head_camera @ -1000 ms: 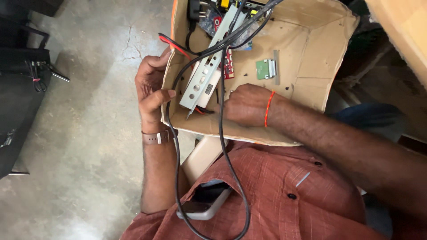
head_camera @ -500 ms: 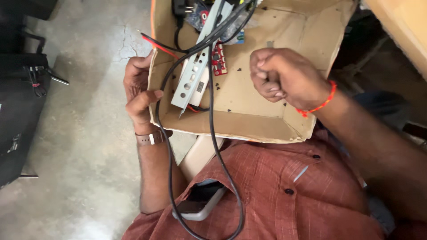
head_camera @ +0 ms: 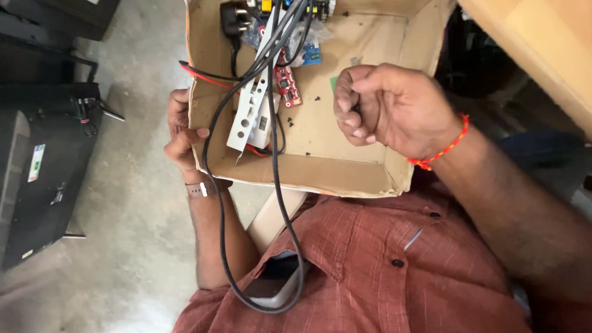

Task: The person repairs a television lying face-down on a workbench. They lift the back panel, rummage through a cardboard box of electronic parts and boards, then use a red-handled screwdriver to unscrew screws from the TV's rear chassis and main board area.

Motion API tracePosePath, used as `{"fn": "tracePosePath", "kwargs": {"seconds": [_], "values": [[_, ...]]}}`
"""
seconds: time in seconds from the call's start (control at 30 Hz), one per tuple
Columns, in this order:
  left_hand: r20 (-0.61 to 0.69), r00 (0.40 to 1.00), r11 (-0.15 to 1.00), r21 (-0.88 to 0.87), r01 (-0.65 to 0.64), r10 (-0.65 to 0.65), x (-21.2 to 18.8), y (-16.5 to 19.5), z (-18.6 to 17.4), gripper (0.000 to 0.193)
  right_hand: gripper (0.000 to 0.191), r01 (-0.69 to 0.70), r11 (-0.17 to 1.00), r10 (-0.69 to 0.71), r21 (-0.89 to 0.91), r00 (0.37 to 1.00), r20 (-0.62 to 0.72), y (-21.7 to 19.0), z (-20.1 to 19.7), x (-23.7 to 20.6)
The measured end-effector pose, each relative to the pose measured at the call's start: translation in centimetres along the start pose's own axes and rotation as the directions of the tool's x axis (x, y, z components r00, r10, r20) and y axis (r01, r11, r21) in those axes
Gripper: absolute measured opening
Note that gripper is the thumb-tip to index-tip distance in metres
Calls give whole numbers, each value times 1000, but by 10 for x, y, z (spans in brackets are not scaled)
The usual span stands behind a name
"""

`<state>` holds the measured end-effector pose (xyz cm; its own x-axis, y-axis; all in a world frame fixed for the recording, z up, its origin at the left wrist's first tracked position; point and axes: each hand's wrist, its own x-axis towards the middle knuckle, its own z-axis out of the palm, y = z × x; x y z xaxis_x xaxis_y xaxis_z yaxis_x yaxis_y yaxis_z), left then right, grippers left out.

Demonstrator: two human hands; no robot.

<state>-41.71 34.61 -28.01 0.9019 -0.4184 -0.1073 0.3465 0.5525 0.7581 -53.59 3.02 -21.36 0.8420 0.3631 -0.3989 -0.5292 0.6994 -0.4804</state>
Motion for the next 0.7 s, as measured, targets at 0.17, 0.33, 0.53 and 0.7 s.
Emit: {"fn": "tracePosePath", "kwargs": {"seconds": [0.17,0.33,0.53,0.7], "values": [[-127,992,992,127,-4,20,-1,6,-2,54,44,24,973,-73,-229,975,-208,1,3,-10],[-337,938,995,-20,-96,83,-13,31,-13,70,45,19,970,-67,-243,979,-193,-6,-12,-50],[-152,703,447,857,-257,695,-16,95,-25,35,49,-69,996,57,-51,976,-209,16,-75,-63],[-35,676,64,998,-17,736,5,163,-15,35,51,-116,979,156,169,956,-247,47,-112,-76]]}}
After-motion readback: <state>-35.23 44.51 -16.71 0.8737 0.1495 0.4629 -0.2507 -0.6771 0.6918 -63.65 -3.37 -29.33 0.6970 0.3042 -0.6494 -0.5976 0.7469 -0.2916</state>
